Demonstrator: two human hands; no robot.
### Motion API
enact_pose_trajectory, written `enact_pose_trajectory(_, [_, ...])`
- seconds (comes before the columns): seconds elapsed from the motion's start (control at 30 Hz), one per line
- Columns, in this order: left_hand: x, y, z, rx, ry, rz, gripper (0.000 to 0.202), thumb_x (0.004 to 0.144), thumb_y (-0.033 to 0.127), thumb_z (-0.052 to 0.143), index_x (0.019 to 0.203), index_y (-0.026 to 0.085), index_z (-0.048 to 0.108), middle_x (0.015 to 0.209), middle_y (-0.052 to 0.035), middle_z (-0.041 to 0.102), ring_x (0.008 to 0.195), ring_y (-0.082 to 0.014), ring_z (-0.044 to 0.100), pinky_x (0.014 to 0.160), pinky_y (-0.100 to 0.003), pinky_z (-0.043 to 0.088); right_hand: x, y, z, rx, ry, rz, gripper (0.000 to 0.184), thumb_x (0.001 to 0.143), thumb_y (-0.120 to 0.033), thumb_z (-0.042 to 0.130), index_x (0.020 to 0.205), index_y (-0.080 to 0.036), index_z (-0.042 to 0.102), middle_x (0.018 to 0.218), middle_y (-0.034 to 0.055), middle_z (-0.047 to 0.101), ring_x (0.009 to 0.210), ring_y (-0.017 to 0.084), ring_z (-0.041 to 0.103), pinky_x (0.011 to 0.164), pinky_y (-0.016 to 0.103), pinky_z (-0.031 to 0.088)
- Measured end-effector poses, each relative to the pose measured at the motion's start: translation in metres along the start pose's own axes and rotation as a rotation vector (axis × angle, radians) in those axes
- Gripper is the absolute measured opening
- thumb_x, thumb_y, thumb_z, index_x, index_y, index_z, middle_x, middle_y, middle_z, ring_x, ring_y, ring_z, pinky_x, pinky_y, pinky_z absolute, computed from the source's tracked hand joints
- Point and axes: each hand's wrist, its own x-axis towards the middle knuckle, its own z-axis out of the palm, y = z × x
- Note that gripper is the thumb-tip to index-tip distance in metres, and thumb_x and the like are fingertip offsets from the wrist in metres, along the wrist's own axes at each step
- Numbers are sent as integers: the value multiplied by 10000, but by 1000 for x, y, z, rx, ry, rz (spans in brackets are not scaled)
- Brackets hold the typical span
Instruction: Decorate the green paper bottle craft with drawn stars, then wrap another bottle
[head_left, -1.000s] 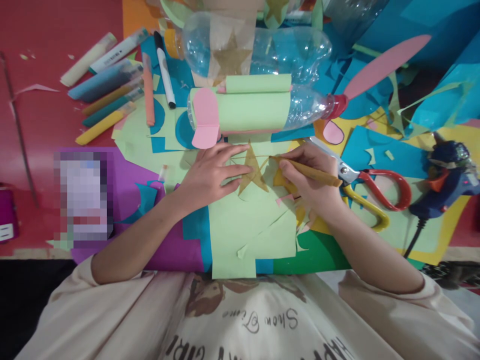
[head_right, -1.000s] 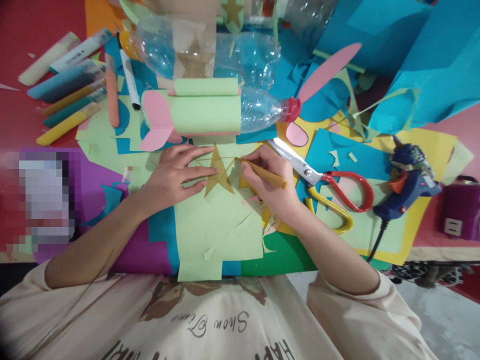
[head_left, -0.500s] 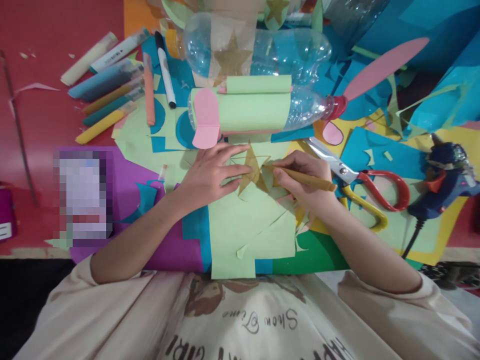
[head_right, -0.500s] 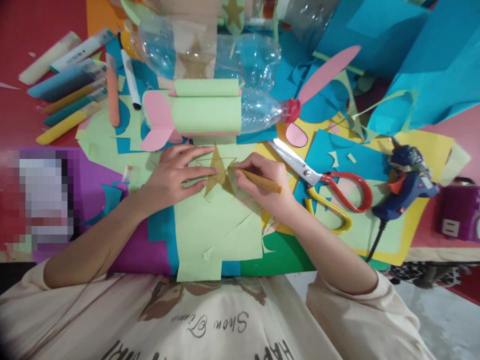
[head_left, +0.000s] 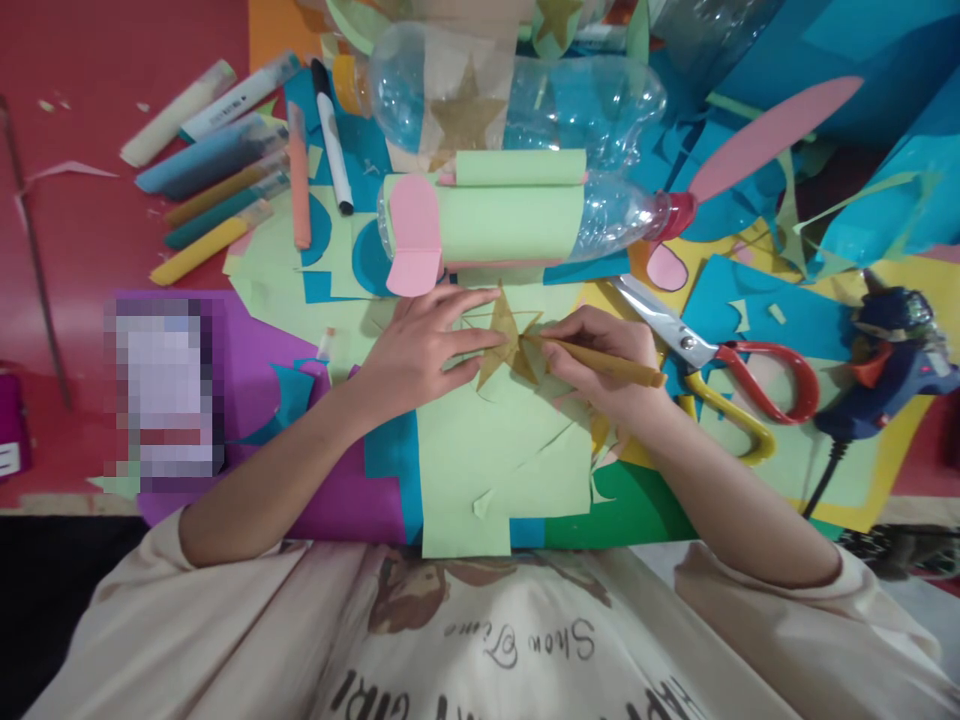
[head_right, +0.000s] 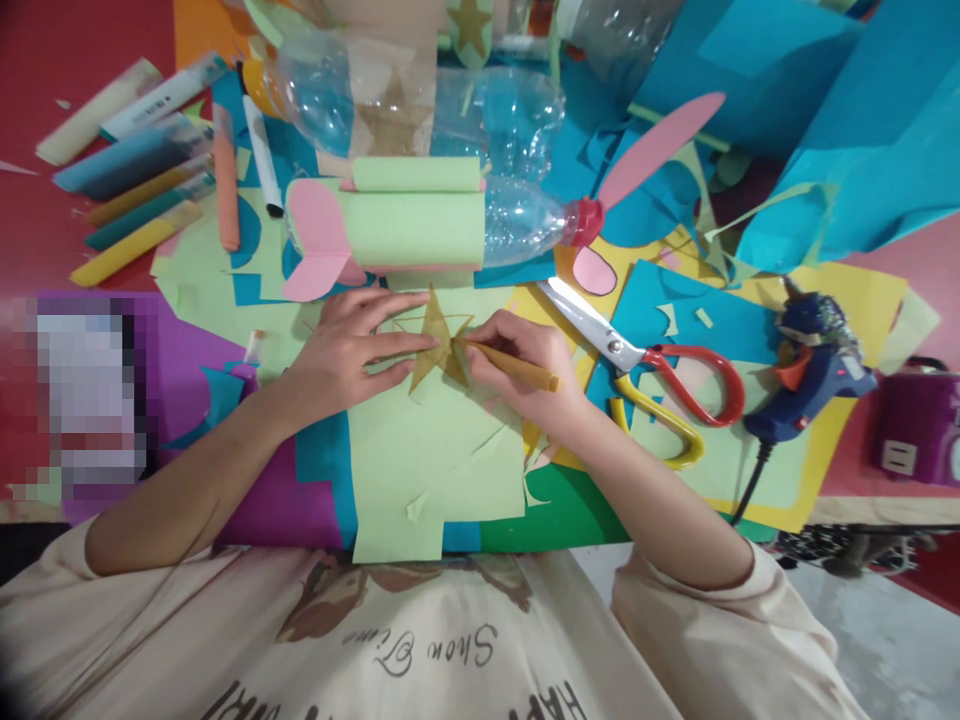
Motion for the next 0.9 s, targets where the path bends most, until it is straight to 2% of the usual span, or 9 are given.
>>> enact_pose_trajectory(0.2, [-1,-1,1,-3,32,25,263,942,277,532,1145,286,698,1454,-30,525,1284,-262,469,1094,-466,398,0,-1,1,22,67,18,96,737,-239,640,681,-190,579,572,-32,579,483,78,476,447,226,375])
enact_pose_trajectory(0.4, [-1,-1,1,-7,13,17,269,949,281,520,1155,292,692,1456,-34,522,1290,-266,456,1090,-471,395,1,1,0,-28,137,-20,72,747,-219,655,700,-196,606,582,-26,601,515,97,517,471,239,420])
enact_pose_trajectory(0.63, [-3,-3,3,-7,57,57,260,958,294,511,1148,285,688,1444,-43,530,1281,-260,465,1075,-455,411,-1,2,-1,-8,153,-6,72,780,-211,658,728,-193,611,579,-33,589,500,87,514,441,216,408])
enact_pose_trajectory(0.9, [-1,-2,1,4,14,18,255,945,278,533,1141,290,695,1454,-30,519,1289,-259,459,1096,-468,399,-2,7,-1,10,170,-7,64,808,-205,632,755,-201,596,630,-41,592,481,68,509,419,196,394])
